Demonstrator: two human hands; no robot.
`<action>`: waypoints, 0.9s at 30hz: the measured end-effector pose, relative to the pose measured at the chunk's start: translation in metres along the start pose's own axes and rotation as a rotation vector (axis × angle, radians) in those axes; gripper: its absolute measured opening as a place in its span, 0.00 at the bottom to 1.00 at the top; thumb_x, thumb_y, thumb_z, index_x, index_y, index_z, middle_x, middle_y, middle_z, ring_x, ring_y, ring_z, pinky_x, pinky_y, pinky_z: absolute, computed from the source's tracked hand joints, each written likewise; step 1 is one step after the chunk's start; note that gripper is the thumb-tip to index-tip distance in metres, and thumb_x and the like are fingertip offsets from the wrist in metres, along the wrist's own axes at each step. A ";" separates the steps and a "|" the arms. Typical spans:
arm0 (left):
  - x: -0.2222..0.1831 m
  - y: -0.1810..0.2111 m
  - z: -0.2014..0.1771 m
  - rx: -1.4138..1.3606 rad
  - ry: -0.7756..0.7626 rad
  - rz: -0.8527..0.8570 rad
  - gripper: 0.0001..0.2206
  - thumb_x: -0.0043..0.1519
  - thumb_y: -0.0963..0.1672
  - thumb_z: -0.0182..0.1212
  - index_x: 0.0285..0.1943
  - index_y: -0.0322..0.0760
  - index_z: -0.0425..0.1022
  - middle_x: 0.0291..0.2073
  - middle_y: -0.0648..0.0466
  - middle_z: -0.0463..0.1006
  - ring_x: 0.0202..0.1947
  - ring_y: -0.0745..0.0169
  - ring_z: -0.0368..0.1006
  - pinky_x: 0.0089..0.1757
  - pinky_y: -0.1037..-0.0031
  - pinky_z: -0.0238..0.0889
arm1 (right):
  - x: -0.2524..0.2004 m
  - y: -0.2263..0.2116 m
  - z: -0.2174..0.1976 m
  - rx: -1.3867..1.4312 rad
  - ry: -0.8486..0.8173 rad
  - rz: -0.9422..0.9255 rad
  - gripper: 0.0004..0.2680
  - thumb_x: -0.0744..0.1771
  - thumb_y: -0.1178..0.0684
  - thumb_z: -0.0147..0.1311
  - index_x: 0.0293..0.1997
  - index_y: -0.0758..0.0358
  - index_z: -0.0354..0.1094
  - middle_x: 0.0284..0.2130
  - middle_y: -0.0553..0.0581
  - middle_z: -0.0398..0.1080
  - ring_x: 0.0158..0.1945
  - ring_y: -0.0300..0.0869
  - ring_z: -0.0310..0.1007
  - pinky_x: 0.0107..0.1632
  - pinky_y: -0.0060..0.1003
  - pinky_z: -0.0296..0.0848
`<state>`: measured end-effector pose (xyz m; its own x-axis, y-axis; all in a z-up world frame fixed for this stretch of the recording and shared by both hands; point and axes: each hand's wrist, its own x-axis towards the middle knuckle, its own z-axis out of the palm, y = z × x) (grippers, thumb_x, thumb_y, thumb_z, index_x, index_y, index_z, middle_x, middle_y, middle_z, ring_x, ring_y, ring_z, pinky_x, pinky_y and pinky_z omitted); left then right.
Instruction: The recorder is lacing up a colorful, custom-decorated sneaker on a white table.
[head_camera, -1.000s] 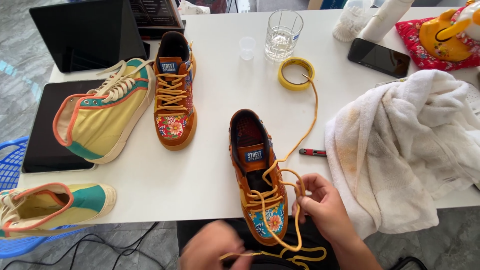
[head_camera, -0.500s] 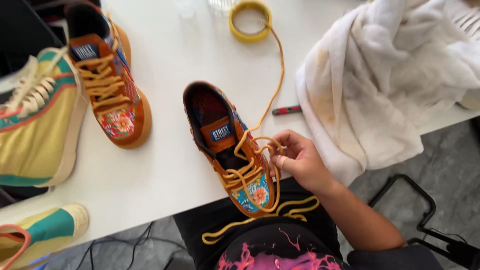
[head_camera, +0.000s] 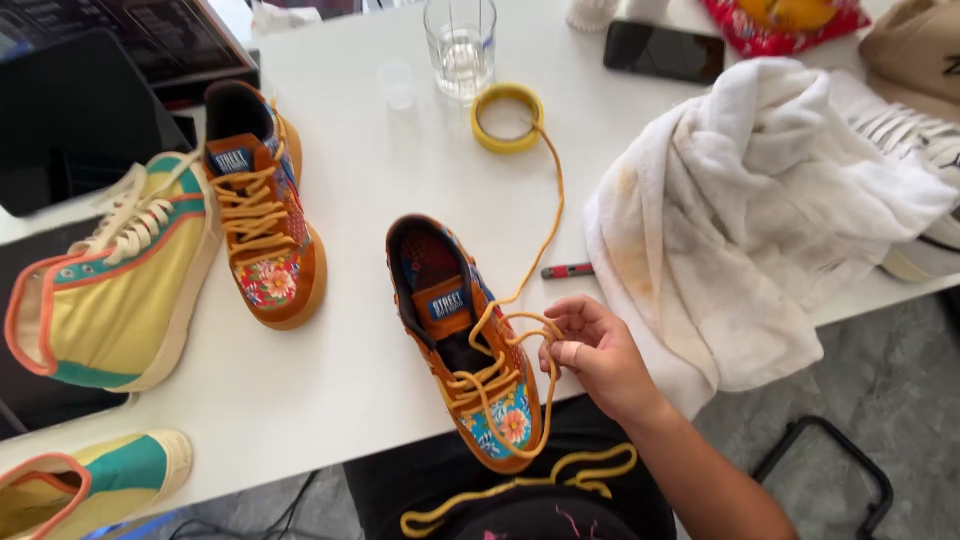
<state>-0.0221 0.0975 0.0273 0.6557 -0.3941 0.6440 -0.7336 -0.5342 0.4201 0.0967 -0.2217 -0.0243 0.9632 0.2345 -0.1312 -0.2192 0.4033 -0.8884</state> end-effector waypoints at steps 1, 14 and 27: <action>0.018 -0.011 0.009 0.032 0.012 0.033 0.12 0.56 0.42 0.66 0.49 0.43 0.76 0.47 0.51 0.79 0.56 0.50 0.72 0.58 0.46 0.56 | 0.006 -0.005 0.000 -0.002 -0.015 -0.021 0.11 0.64 0.68 0.51 0.50 0.70 0.64 0.36 0.60 0.72 0.36 0.42 0.75 0.38 0.36 0.74; 0.122 -0.062 0.065 0.038 0.079 -0.141 0.13 0.55 0.40 0.61 0.49 0.33 0.77 0.47 0.49 0.76 0.65 0.42 0.66 0.66 0.40 0.49 | 0.038 -0.052 -0.020 -0.005 0.080 0.052 0.06 0.68 0.64 0.50 0.47 0.70 0.72 0.28 0.57 0.70 0.30 0.40 0.68 0.35 0.34 0.68; 0.118 -0.074 0.061 0.066 0.025 -0.013 0.05 0.49 0.40 0.63 0.32 0.40 0.80 0.35 0.56 0.74 0.56 0.52 0.70 0.66 0.41 0.50 | 0.082 -0.137 -0.264 0.648 0.075 -0.502 0.06 0.77 0.57 0.44 0.49 0.64 0.67 0.36 0.53 0.69 0.37 0.36 0.67 0.43 0.25 0.66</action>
<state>0.1200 0.0447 0.0332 0.6600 -0.3687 0.6545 -0.7112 -0.5874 0.3862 0.2467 -0.4913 -0.0299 0.9732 -0.1604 0.1651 0.2166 0.8805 -0.4217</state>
